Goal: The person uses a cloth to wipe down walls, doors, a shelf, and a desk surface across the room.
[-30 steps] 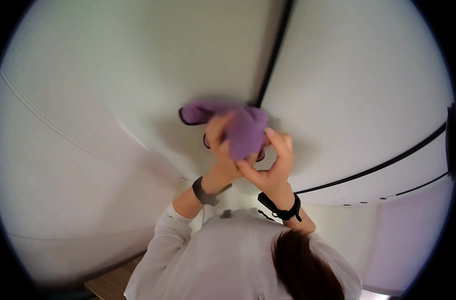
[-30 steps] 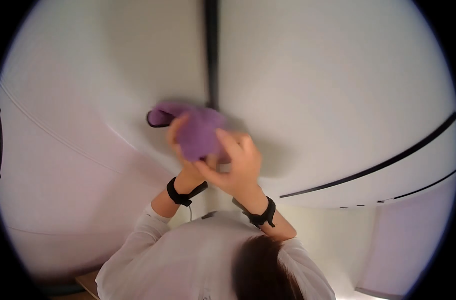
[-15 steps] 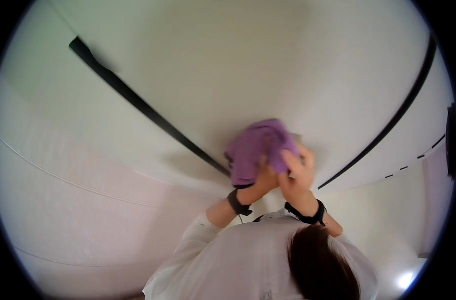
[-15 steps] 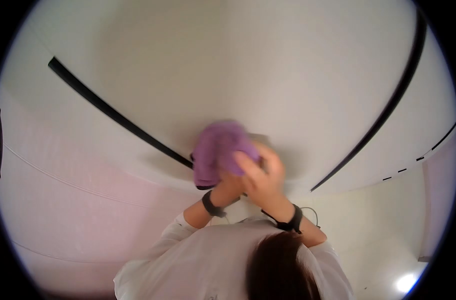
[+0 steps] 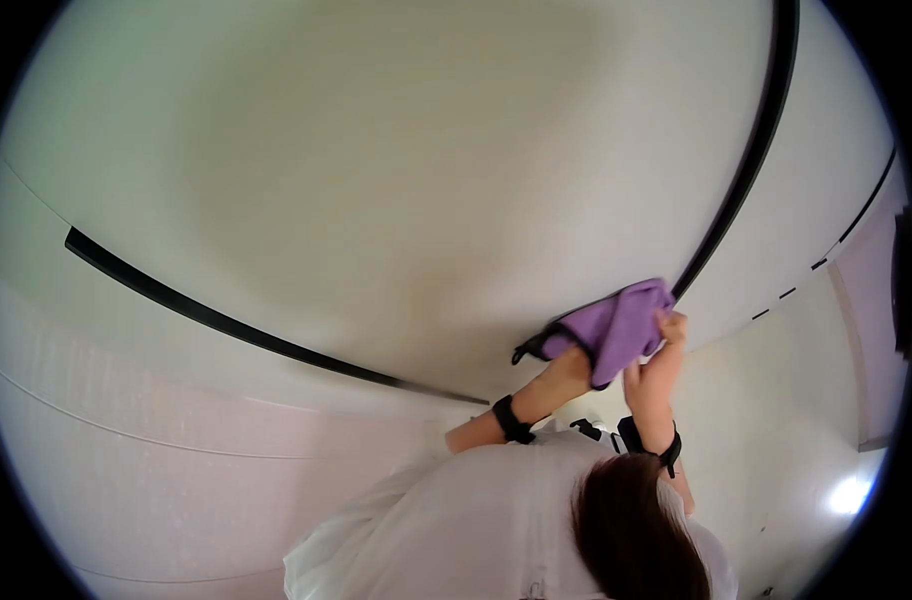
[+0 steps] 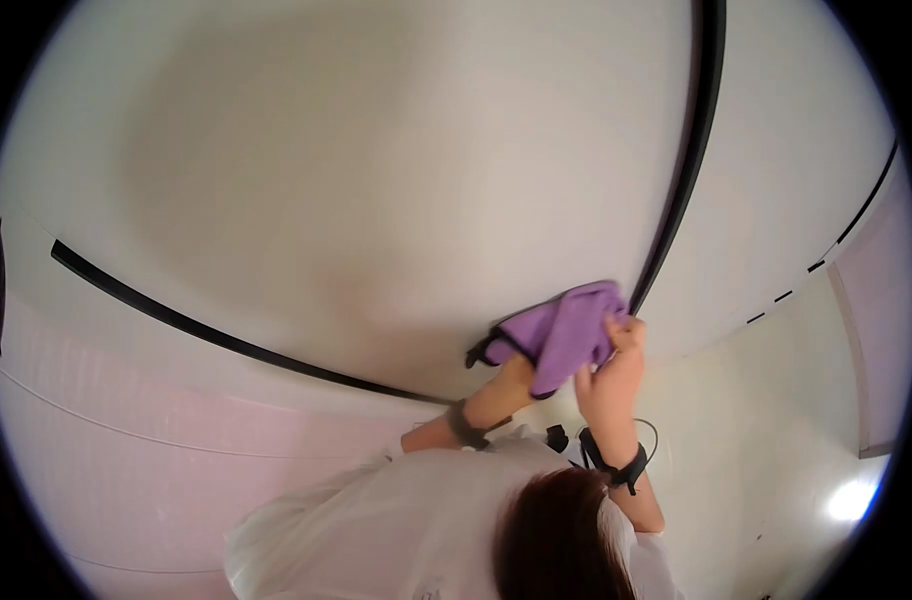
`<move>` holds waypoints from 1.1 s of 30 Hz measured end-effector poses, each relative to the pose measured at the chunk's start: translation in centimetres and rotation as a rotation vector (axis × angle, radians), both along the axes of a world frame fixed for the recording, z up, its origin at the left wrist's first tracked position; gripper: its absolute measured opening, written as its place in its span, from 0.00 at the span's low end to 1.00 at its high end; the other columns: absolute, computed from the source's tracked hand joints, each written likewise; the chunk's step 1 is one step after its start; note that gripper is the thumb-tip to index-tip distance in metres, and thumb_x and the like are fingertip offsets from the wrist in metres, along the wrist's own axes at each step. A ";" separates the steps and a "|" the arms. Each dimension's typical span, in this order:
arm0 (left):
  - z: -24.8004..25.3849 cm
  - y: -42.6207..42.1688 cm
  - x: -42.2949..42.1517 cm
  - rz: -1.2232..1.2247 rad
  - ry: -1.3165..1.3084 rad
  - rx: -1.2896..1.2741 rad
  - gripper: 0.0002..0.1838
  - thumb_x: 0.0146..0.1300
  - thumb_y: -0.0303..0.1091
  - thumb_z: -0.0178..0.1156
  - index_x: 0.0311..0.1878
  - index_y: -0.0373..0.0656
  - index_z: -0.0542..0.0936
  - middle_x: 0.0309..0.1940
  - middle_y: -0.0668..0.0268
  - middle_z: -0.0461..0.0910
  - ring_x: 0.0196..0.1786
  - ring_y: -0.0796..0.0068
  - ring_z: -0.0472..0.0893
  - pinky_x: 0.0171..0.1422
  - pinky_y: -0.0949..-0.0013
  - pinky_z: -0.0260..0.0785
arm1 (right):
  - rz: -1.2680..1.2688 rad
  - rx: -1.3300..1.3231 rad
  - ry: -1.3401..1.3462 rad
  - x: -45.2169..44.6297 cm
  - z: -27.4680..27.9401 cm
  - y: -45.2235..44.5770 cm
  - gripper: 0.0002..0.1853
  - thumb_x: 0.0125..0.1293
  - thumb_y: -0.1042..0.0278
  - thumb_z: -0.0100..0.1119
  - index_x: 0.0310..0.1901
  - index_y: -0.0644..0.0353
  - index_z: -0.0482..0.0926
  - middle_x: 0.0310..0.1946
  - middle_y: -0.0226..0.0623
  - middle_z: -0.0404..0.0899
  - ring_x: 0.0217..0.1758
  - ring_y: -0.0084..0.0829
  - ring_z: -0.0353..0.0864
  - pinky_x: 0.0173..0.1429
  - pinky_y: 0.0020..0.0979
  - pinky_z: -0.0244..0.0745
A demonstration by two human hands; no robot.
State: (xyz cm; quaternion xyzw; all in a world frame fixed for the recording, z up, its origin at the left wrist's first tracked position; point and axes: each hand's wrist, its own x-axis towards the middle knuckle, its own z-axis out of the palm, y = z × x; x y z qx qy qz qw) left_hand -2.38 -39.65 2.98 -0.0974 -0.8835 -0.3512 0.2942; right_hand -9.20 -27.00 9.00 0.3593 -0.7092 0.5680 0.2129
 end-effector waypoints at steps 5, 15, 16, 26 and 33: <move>-7.0 -5.8 4.3 0.022 -0.339 0.755 0.17 0.65 0.33 0.53 0.56 0.39 0.72 0.50 0.61 0.76 0.52 0.70 0.76 0.52 0.66 0.71 | 0.383 0.502 0.019 1.7 1.3 -3.5 0.26 0.44 0.71 0.69 0.47 0.60 0.72 0.36 0.42 0.74 0.31 0.42 0.78 0.35 0.37 0.73; -13.8 -6.8 19.5 0.984 -0.417 -0.449 0.28 0.59 0.40 0.63 0.61 0.40 0.70 0.58 0.55 0.72 0.62 0.56 0.70 0.67 0.53 0.61 | 0.888 0.663 0.276 7.1 -0.6 -10.0 0.20 0.62 0.58 0.59 0.55 0.52 0.71 0.25 0.33 0.78 0.22 0.35 0.77 0.24 0.33 0.69; -13.1 -6.7 19.1 0.931 -0.245 -0.083 0.29 0.59 0.38 0.63 0.62 0.40 0.69 0.58 0.55 0.72 0.62 0.55 0.70 0.68 0.52 0.60 | 0.864 0.574 0.341 7.2 0.3 -10.0 0.21 0.63 0.58 0.58 0.56 0.52 0.70 0.24 0.32 0.77 0.22 0.34 0.77 0.25 0.32 0.69; 8.1 -6.5 8.9 0.931 0.502 -0.096 0.24 0.65 0.29 0.56 0.59 0.29 0.60 0.53 0.55 0.69 0.54 0.64 0.71 0.62 0.62 0.62 | 0.788 0.238 0.232 2.4 4.2 -6.1 0.18 0.57 0.66 0.62 0.51 0.53 0.77 0.22 0.33 0.75 0.24 0.37 0.75 0.29 0.36 0.69; 5.8 -3.1 4.4 0.830 0.405 -0.451 0.26 0.58 0.34 0.63 0.58 0.33 0.71 0.57 0.48 0.71 0.59 0.45 0.70 0.66 0.48 0.58 | 0.589 0.456 0.062 -0.6 -11.2 -1.8 0.04 0.59 0.68 0.58 0.34 0.56 0.80 0.19 0.37 0.77 0.21 0.41 0.76 0.27 0.39 0.70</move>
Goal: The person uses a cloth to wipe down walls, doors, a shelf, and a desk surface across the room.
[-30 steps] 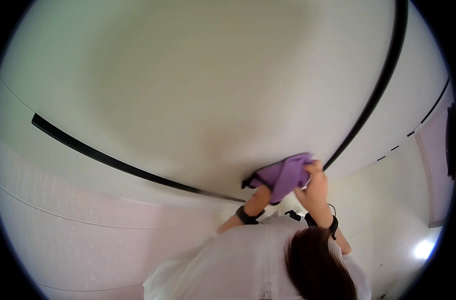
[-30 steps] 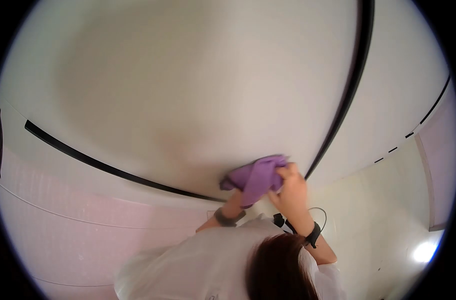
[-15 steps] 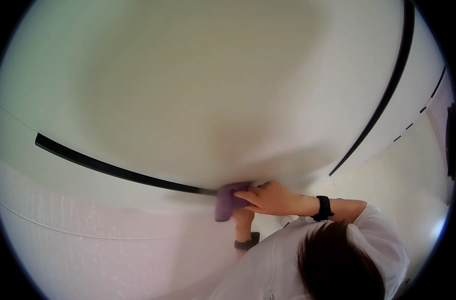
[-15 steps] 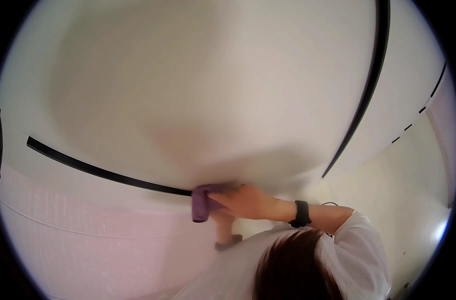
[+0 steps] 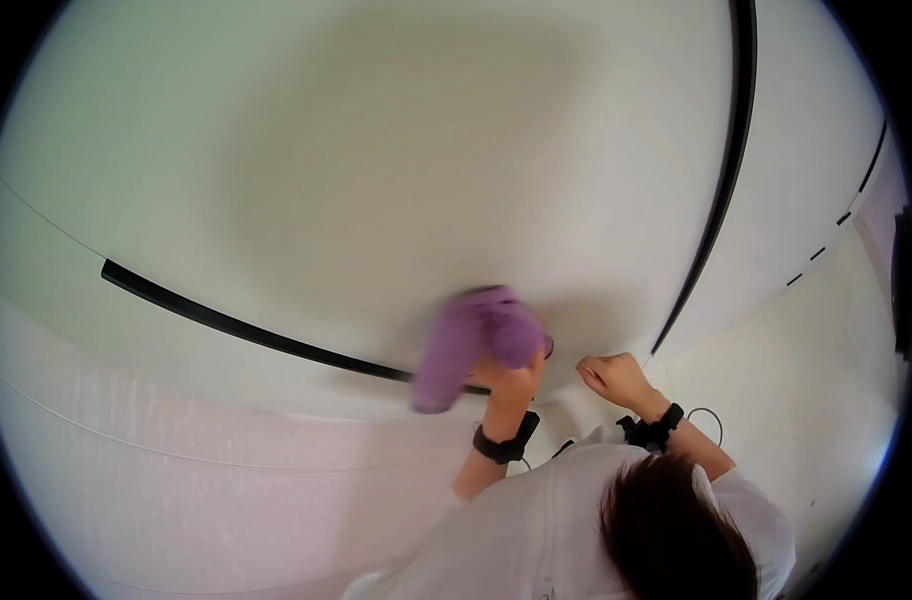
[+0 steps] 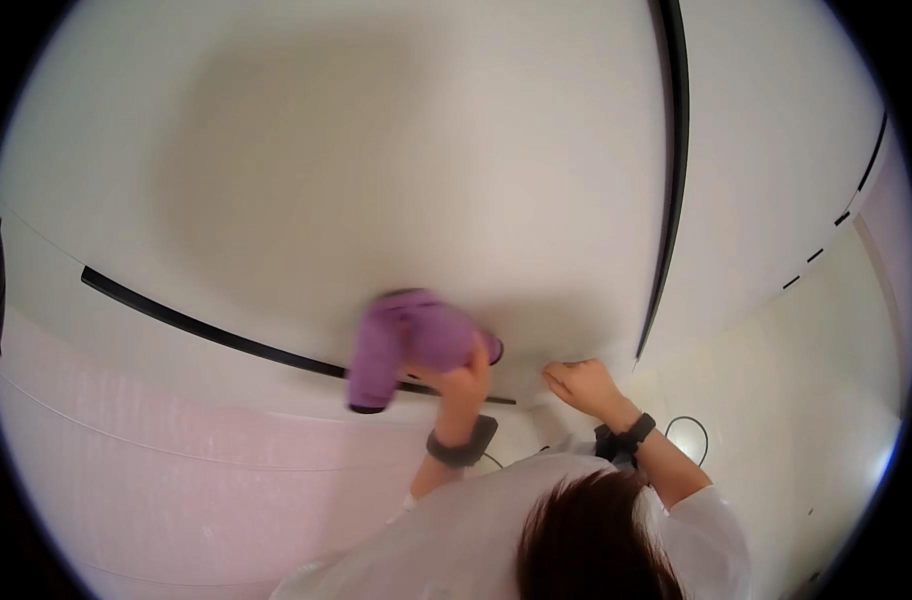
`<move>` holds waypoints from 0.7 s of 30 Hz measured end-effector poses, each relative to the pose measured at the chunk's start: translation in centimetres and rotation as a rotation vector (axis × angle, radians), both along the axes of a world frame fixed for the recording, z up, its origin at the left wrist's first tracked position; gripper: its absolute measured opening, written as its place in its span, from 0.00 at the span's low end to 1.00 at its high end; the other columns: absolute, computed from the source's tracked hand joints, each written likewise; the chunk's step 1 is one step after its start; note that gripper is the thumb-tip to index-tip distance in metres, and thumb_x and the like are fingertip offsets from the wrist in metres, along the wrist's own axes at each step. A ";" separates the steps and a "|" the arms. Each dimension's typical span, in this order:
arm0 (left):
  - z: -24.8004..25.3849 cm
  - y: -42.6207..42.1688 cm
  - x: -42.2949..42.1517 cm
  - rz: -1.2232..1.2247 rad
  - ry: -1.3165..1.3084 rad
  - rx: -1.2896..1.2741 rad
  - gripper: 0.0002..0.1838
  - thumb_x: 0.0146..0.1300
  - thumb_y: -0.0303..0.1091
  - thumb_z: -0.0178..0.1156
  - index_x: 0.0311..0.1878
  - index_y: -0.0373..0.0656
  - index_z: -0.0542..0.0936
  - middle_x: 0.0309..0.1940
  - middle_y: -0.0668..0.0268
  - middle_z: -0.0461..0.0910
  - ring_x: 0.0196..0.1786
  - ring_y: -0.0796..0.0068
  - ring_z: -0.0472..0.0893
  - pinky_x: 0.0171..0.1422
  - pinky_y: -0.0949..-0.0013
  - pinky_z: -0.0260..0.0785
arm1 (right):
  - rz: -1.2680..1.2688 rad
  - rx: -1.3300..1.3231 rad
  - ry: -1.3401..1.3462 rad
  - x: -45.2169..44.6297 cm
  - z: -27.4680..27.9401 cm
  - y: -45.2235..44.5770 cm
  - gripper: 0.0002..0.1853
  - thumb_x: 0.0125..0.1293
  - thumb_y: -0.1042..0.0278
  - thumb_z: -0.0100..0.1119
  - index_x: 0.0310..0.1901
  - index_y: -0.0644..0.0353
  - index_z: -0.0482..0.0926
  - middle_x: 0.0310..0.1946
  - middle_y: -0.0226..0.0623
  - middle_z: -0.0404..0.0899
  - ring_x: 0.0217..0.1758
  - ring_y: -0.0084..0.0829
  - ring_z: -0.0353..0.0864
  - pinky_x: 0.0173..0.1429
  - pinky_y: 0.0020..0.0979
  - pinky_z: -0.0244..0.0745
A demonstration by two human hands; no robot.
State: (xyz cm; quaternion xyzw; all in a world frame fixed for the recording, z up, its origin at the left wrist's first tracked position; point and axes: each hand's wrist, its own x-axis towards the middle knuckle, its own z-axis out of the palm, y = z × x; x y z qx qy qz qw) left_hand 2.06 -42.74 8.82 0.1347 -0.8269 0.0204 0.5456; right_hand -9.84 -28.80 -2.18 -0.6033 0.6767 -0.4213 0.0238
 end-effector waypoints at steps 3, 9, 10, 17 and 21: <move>-6.6 0.3 0.2 -0.037 -0.318 -0.103 0.29 0.57 0.34 0.64 0.60 0.34 0.69 0.53 0.50 0.73 0.55 0.48 0.72 0.61 0.51 0.62 | -0.059 0.085 -0.066 -0.5 1.4 0.3 0.05 0.59 0.66 0.58 0.32 0.57 0.79 0.20 0.39 0.78 0.24 0.41 0.78 0.28 0.39 0.71; -10.6 2.6 1.2 -0.156 -0.511 0.465 0.23 0.62 0.35 0.59 0.59 0.41 0.70 0.52 0.57 0.73 0.56 0.57 0.71 0.61 0.59 0.62 | -0.004 -0.173 -0.057 -1.1 10.3 1.6 0.04 0.53 0.69 0.60 0.30 0.59 0.80 0.18 0.37 0.77 0.21 0.39 0.75 0.26 0.36 0.70; -11.0 2.9 1.8 -0.155 -0.451 0.508 0.23 0.60 0.32 0.59 0.60 0.42 0.70 0.54 0.57 0.72 0.57 0.57 0.71 0.63 0.59 0.60 | 0.007 -0.305 -0.100 -0.9 13.3 2.2 0.04 0.52 0.70 0.61 0.29 0.60 0.80 0.17 0.36 0.76 0.19 0.38 0.74 0.25 0.35 0.69; -20.0 2.1 6.7 0.179 -0.519 0.244 0.20 0.56 0.30 0.60 0.53 0.40 0.73 0.53 0.58 0.73 0.55 0.54 0.72 0.57 0.54 0.63 | 0.166 -0.860 -0.076 -1.6 24.4 6.2 0.11 0.42 0.83 0.49 0.26 0.60 0.80 0.17 0.30 0.74 0.17 0.31 0.72 0.21 0.31 0.67; -21.7 1.6 5.7 0.253 -0.389 0.291 0.20 0.52 0.34 0.65 0.48 0.40 0.74 0.52 0.56 0.73 0.49 0.50 0.72 0.50 0.50 0.63 | 0.256 -0.774 -0.092 -1.8 24.6 4.0 0.13 0.46 0.85 0.54 0.35 0.62 0.79 0.19 0.31 0.75 0.19 0.30 0.74 0.24 0.29 0.68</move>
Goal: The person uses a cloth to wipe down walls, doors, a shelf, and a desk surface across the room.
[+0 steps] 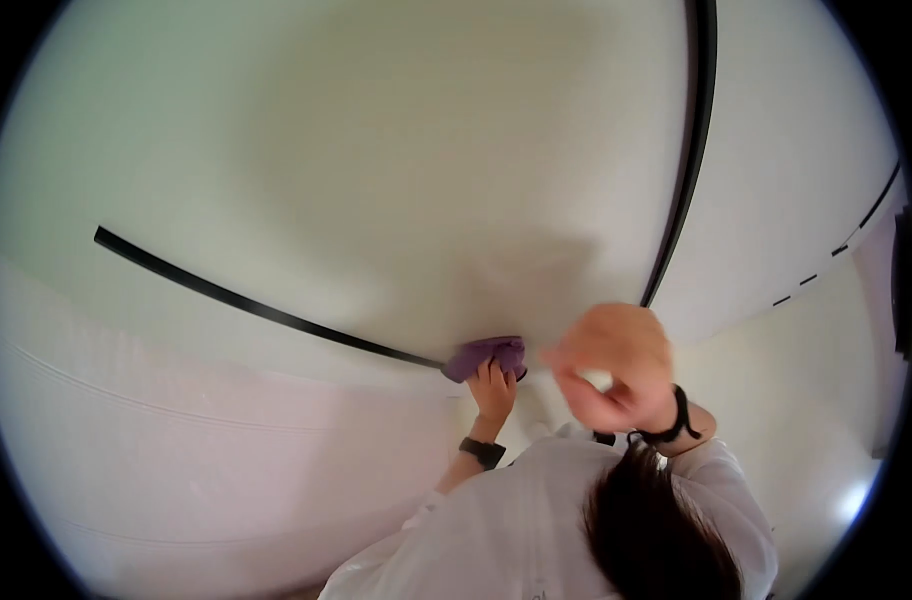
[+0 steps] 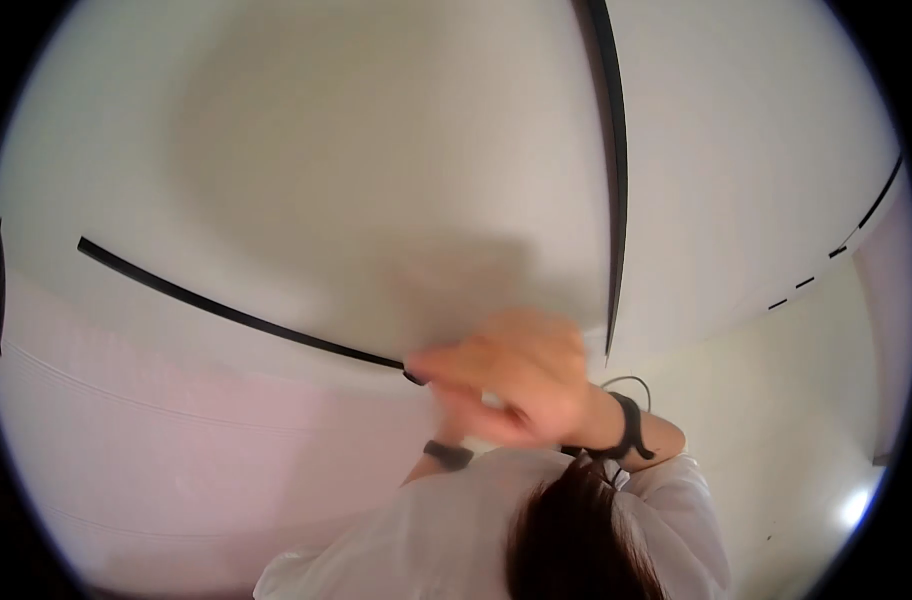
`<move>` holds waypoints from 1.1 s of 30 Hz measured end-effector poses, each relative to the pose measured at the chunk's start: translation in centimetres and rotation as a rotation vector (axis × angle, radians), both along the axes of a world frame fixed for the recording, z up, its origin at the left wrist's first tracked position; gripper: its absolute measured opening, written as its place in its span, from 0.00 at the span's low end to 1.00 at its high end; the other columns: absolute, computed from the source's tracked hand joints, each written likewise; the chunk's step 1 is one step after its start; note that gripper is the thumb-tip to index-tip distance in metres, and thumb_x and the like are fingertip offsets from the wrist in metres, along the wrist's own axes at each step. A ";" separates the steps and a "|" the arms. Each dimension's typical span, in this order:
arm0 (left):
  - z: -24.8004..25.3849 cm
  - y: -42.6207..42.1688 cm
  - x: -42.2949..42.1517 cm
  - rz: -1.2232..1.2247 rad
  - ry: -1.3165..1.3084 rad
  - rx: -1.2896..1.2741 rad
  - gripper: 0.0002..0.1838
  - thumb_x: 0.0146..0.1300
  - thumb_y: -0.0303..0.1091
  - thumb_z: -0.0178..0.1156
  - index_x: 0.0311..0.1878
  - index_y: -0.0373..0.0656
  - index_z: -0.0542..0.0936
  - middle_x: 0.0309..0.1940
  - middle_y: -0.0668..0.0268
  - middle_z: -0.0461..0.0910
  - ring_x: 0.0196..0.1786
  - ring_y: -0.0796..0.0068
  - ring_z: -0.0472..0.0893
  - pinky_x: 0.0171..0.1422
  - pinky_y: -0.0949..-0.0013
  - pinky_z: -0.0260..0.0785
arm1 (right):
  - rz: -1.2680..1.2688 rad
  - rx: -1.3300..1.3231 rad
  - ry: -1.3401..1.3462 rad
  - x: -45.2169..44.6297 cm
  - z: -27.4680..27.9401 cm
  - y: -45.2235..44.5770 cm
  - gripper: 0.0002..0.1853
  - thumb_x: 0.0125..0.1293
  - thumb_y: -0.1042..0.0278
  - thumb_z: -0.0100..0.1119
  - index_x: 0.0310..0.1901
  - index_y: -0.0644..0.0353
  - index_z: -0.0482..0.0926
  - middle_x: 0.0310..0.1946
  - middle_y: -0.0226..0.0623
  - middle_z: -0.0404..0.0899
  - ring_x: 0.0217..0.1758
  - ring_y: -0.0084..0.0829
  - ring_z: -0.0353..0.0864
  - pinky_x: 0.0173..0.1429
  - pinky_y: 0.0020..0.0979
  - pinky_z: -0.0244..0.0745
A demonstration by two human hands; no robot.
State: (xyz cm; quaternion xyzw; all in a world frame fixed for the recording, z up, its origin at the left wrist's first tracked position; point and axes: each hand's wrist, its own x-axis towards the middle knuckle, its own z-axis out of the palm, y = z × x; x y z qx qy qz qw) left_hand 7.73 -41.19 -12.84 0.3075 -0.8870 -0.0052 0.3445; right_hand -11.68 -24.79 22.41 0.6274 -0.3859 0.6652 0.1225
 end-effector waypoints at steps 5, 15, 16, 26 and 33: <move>16.0 3.1 -7.2 -0.100 0.526 -0.163 0.26 0.47 0.35 0.71 0.50 0.40 0.74 0.53 0.54 0.72 0.49 0.51 0.72 0.50 0.53 0.61 | -0.050 0.247 -0.319 0.3 -7.1 -3.5 0.25 0.53 0.84 0.62 0.54 0.65 0.70 0.26 0.34 0.76 0.25 0.27 0.75 0.33 0.26 0.70; 37.2 1.6 -7.1 -0.025 0.630 -0.570 0.32 0.45 0.29 0.72 0.55 0.38 0.70 0.53 0.56 0.71 0.54 0.60 0.71 0.58 0.59 0.63 | -0.043 0.251 -0.287 2.6 -15.3 -7.1 0.17 0.53 0.79 0.62 0.46 0.62 0.73 0.34 0.39 0.80 0.31 0.34 0.81 0.36 0.30 0.75; 39.0 1.8 -7.7 0.014 0.685 -0.568 0.33 0.48 0.26 0.72 0.58 0.38 0.67 0.53 0.60 0.69 0.55 0.65 0.70 0.61 0.62 0.62 | -0.003 0.276 -0.307 2.6 -16.3 -6.7 0.16 0.53 0.79 0.62 0.46 0.62 0.73 0.35 0.39 0.80 0.31 0.33 0.81 0.36 0.30 0.75; 33.1 4.4 -11.5 -0.241 0.385 -0.385 0.37 0.49 0.42 0.71 0.59 0.35 0.67 0.53 0.50 0.69 0.56 0.50 0.70 0.62 0.54 0.61 | 0.412 0.322 -0.555 -0.2 -18.2 -4.7 0.21 0.58 0.80 0.54 0.56 0.66 0.70 0.45 0.39 0.78 0.46 0.30 0.79 0.50 0.31 0.72; 27.7 4.2 -7.4 -0.277 0.115 -0.223 0.23 0.53 0.44 0.67 0.50 0.44 0.75 0.48 0.56 0.76 0.47 0.54 0.76 0.51 0.59 0.68 | 0.084 0.294 -0.822 -1.2 -11.9 -1.4 0.18 0.61 0.78 0.58 0.53 0.69 0.70 0.50 0.41 0.74 0.52 0.33 0.74 0.58 0.31 0.66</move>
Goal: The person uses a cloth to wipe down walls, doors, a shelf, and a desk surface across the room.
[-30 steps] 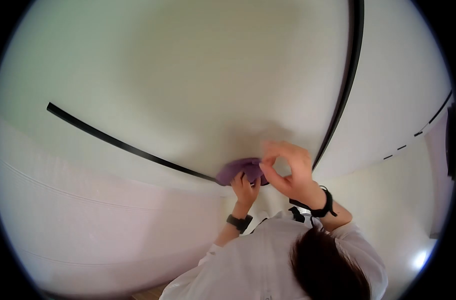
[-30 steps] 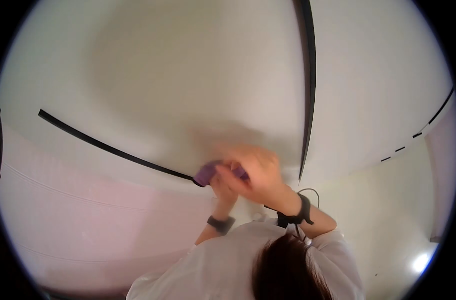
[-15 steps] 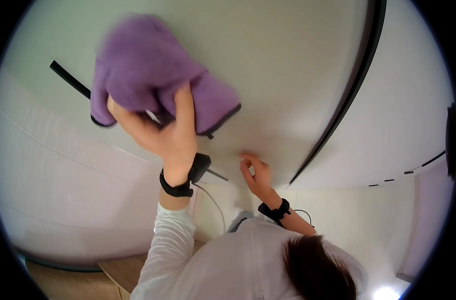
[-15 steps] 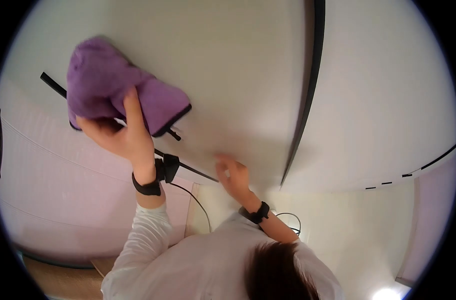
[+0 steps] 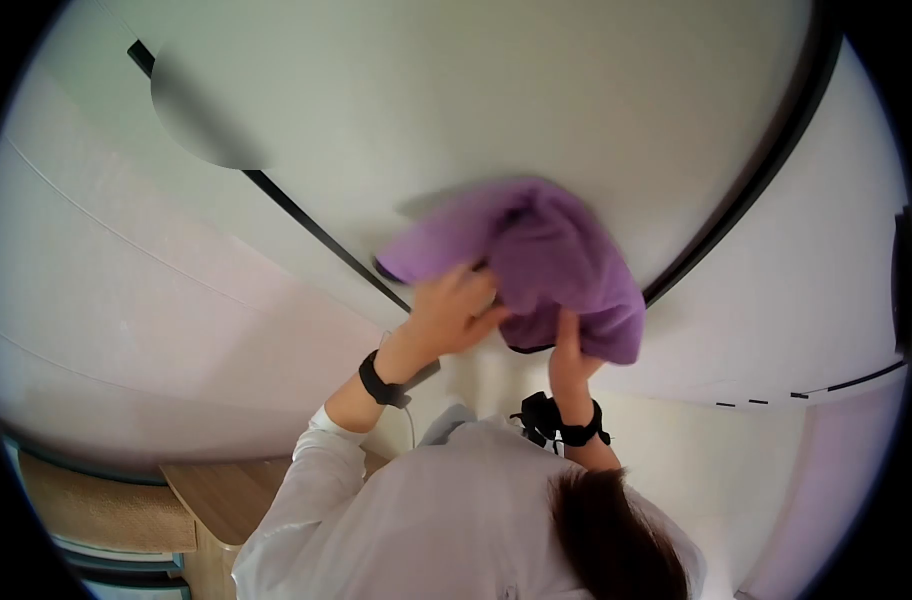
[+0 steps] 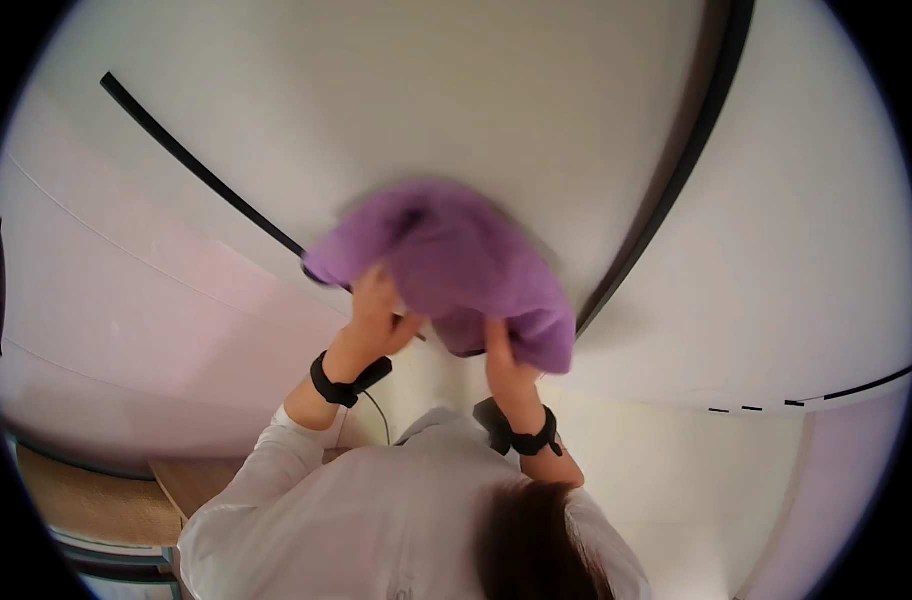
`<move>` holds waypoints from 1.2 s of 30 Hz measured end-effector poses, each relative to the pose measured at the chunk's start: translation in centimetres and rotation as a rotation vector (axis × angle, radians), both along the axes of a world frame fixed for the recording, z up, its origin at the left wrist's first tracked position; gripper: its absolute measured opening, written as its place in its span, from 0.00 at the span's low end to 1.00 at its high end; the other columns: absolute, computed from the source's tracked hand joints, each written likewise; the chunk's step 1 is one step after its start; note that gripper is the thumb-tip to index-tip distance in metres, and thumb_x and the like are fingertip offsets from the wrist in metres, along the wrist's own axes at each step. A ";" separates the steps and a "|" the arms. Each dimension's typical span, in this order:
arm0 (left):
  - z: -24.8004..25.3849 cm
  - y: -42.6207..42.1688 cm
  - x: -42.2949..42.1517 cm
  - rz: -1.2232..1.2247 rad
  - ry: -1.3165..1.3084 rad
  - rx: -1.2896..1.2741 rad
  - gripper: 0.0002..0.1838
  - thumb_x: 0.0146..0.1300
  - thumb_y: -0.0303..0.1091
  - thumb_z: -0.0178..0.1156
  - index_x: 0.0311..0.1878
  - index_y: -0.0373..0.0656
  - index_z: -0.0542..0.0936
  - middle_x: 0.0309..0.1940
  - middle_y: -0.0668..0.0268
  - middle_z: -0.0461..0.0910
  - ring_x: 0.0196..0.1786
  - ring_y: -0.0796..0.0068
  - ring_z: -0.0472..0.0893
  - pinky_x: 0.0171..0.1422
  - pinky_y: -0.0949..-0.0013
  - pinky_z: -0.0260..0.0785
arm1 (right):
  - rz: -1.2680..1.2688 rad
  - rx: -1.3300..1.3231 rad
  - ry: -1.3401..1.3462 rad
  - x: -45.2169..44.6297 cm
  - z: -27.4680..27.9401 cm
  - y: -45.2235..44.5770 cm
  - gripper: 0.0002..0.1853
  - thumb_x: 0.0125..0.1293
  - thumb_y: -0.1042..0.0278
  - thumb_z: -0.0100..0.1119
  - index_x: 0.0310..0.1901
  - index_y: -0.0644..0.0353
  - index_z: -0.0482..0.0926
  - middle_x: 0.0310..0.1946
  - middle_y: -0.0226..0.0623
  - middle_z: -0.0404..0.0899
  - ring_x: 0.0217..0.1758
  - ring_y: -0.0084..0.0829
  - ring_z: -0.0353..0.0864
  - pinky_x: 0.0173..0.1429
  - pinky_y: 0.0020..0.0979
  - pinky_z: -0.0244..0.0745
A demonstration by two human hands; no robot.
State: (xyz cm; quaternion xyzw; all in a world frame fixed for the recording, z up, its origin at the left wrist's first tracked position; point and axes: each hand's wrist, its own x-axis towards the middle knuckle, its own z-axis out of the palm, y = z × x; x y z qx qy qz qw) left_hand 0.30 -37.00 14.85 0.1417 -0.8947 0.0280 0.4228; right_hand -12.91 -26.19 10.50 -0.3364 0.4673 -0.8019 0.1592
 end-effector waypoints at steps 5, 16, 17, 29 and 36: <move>0.3 -3.3 0.6 0.118 0.469 -0.133 0.27 0.44 0.27 0.70 0.49 0.41 0.70 0.55 0.54 0.67 0.55 0.53 0.70 0.60 0.56 0.63 | -0.405 -0.061 0.357 -3.2 2.3 -0.1 0.07 0.61 0.80 0.57 0.41 0.70 0.76 0.40 0.40 0.78 0.42 0.31 0.77 0.49 0.29 0.70; -2.3 -3.6 3.7 0.300 0.348 -0.170 0.17 0.40 0.25 0.63 0.38 0.45 0.77 0.37 0.65 0.76 0.44 0.59 0.73 0.46 0.59 0.59 | -0.552 0.068 0.248 -2.7 4.3 2.5 0.06 0.65 0.77 0.56 0.41 0.64 0.71 0.36 0.32 0.71 0.37 0.24 0.71 0.45 0.24 0.68; -3.9 -3.6 3.9 0.284 0.310 -0.174 0.17 0.40 0.25 0.63 0.38 0.45 0.77 0.36 0.65 0.76 0.44 0.59 0.73 0.46 0.59 0.59 | -0.513 0.036 0.202 -2.5 4.9 2.4 0.07 0.65 0.78 0.56 0.43 0.63 0.71 0.37 0.32 0.71 0.37 0.23 0.71 0.45 0.23 0.69; -11.0 -1.8 -2.2 0.201 0.337 0.055 0.06 0.50 0.37 0.63 0.33 0.53 0.81 0.33 0.71 0.75 0.38 0.66 0.72 0.37 0.61 0.60 | -0.480 -0.131 1.192 4.2 9.8 -6.5 0.13 0.47 0.83 0.64 0.37 0.60 0.78 0.34 0.37 0.75 0.34 0.34 0.73 0.37 0.29 0.70; 6.9 -7.3 4.5 0.171 0.588 -0.268 0.13 0.44 0.31 0.59 0.36 0.56 0.82 0.33 0.74 0.74 0.37 0.68 0.73 0.43 0.64 0.60 | -0.668 -0.024 0.842 0.6 -1.5 -2.7 0.15 0.46 0.76 0.67 0.37 0.59 0.76 0.35 0.41 0.74 0.40 0.39 0.72 0.42 0.37 0.68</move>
